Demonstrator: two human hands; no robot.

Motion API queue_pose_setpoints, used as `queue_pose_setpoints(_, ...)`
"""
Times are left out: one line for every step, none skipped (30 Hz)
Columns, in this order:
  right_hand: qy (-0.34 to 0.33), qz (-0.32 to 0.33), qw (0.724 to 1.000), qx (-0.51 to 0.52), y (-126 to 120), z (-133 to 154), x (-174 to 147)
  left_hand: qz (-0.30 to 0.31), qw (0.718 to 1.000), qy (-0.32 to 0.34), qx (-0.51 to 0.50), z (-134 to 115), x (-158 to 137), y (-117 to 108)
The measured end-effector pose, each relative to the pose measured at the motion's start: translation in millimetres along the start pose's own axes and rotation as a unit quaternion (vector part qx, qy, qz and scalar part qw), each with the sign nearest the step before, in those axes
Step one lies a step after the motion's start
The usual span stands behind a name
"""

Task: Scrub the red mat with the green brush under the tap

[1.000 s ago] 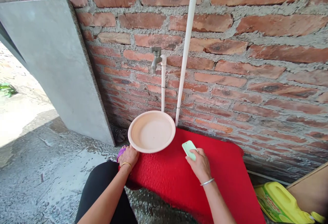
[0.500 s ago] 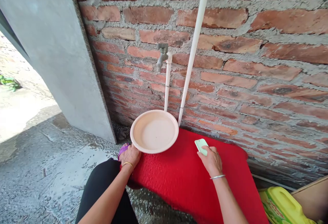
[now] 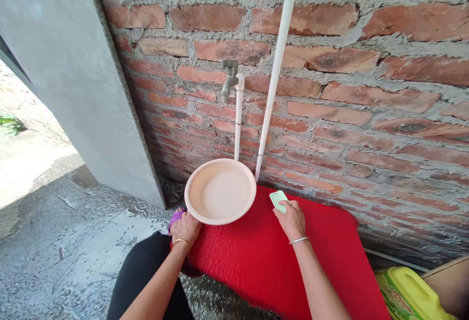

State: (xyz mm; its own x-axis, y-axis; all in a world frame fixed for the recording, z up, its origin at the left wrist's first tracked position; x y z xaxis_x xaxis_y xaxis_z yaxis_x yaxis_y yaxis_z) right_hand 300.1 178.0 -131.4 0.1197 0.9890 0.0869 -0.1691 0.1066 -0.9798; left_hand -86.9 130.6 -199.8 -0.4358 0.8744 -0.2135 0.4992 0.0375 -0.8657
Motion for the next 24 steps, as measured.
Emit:
queue_pose_setpoints(0.001, -0.002, 1.0, 0.001, 1.0, 0.9, 2.2, 0.0, 1.0, 0.004, 0.001, 1.6, 1.1, 1.0)
queue_pose_setpoints(-0.005, -0.001, 1.0, 0.005, 3.2, 4.9, 4.2, 0.0, 1.0, 0.007, 0.002, 3.3, 2.2, 1.8)
queue_pose_setpoints(-0.017, 0.002, 1.0, 0.01, 6.2, 11.2, 5.9, -0.002, 1.0, 0.011, 0.001, 4.9, 3.3, 2.4)
queue_pose_setpoints(-0.032, 0.006, 0.999, 0.016, 9.7, 18.3, 7.4, -0.004, 1.0, 0.017, 0.001, 6.4, 4.2, 2.9)
queue_pose_setpoints(-0.048, 0.01, 0.999, 0.021, 12.9, 24.5, 9.0, -0.006, 1.0, 0.023, 0.0, 7.9, 5.1, 3.3)
queue_pose_setpoints(-0.061, 0.014, 0.998, 0.024, 15.4, 28.3, 10.7, -0.008, 1.0, 0.028, -0.003, 9.2, 6.0, 3.8)
queue_pose_setpoints(-0.07, 0.018, 0.997, 0.025, 16.7, 28.5, 12.7, -0.008, 1.0, 0.029, -0.006, 10.5, 6.8, 4.3)
queue_pose_setpoints(-0.073, 0.02, 0.997, 0.024, 16.5, 24.3, 15.0, -0.008, 1.0, 0.027, -0.011, 11.9, 7.6, 5.0)
queue_pose_setpoints(-0.07, 0.022, 0.997, 0.021, 14.6, 15.5, 17.4, -0.008, 1.0, 0.02, -0.017, 13.2, 8.4, 5.7)
queue_pose_setpoints(-0.061, 0.022, 0.998, 0.016, 10.9, 2.4, 19.7, -0.009, 1.0, 0.013, -0.022, 14.4, 9.1, 6.5)
queue_pose_setpoints(-0.045, 0.022, 0.999, 0.009, 5.8, -14.4, 21.6, -0.011, 1.0, 0.007, -0.028, 15.4, 9.8, 7.2)
queue_pose_setpoints(-0.025, 0.023, 0.999, 0.0, -0.7, -33.9, 22.9, -0.015, 0.999, 0.005, -0.033, 16.1, 10.4, 7.8)
queue_pose_setpoints(-0.002, 0.023, 1.0, -0.009, -8.2, -55.3, 23.1, -0.019, 0.999, 0.007, -0.037, 16.6, 10.9, 8.3)
queue_pose_setpoints(0.023, 0.023, 0.999, -0.019, -16.4, -77.7, 22.2, -0.021, 0.999, 0.011, -0.04, 16.9, 11.3, 8.8)
queue_pose_setpoints(0.05, 0.022, 0.998, -0.029, -25.0, -100.5, 19.9, -0.023, 0.999, 0.016, -0.043, 17.0, 11.6, 9.2)
queue_pose_setpoints(0.076, 0.02, 0.996, -0.039, -33.4, -123.4, 16.2, -0.024, 0.999, 0.02, -0.045, 17.1, 11.9, 9.5)
queue_pose_setpoints(0.1, 0.019, 0.994, -0.048, -41.4, -146.0, 11.4, -0.025, 0.998, 0.023, -0.047, 17.0, 12.2, 9.7)
queue_pose_setpoints(0.126, 0.018, 0.99, -0.057, -48.5, -168.1, 5.5, -0.028, 0.998, 0.025, -0.049, 16.8, 12.4, 9.7)
queue_pose_setpoints(0.156, 0.02, 0.985, -0.067, -54.3, -189.5, -1.0, -0.033, 0.998, 0.027, -0.051, 16.5, 12.6, 9.5)
queue_pose_setpoints(0.19, 0.021, 0.978, -0.078, -58.8, -209.4, -8.0, -0.037, 0.997, 0.028, -0.054, 16.1, 12.8, 9.1)
queue_pose_setpoints(0.224, 0.019, 0.97, -0.091, -61.9, -226.8, -14.9, -0.04, 0.997, 0.027, -0.056, 15.5, 13.0, 8.5)
queue_pose_setpoints(0.256, 0.013, 0.961, -0.103, -63.8, -240.4, -21.2, -0.04, 0.997, 0.026, -0.058, 14.8, 13.1, 7.7)
queue_pose_setpoints(0.279, 0.004, 0.954, -0.111, -64.3, -248.9, -26.5, -0.039, 0.997, 0.023, -0.06, 14.0, 13.1, 6.8)
queue_pose_setpoints(0.29, -0.006, 0.95, -0.113, -63.6, -250.9, -30.6, -0.034, 0.997, 0.02, -0.06, 13.1, 13.1, 5.9)
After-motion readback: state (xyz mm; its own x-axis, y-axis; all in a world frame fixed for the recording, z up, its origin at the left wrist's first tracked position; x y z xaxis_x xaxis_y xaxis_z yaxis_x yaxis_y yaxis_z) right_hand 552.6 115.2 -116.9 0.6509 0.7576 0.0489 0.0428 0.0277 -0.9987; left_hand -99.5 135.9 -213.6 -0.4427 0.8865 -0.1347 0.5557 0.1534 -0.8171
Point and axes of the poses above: each hand's wrist, its own x-axis towards the middle knuckle, its own y-axis out of the palm, z = x × y, the point moved 2 cm from there along x, towards the middle knuckle, and after that the axes turned 11 degrees about -x, right-handed, at the moved point
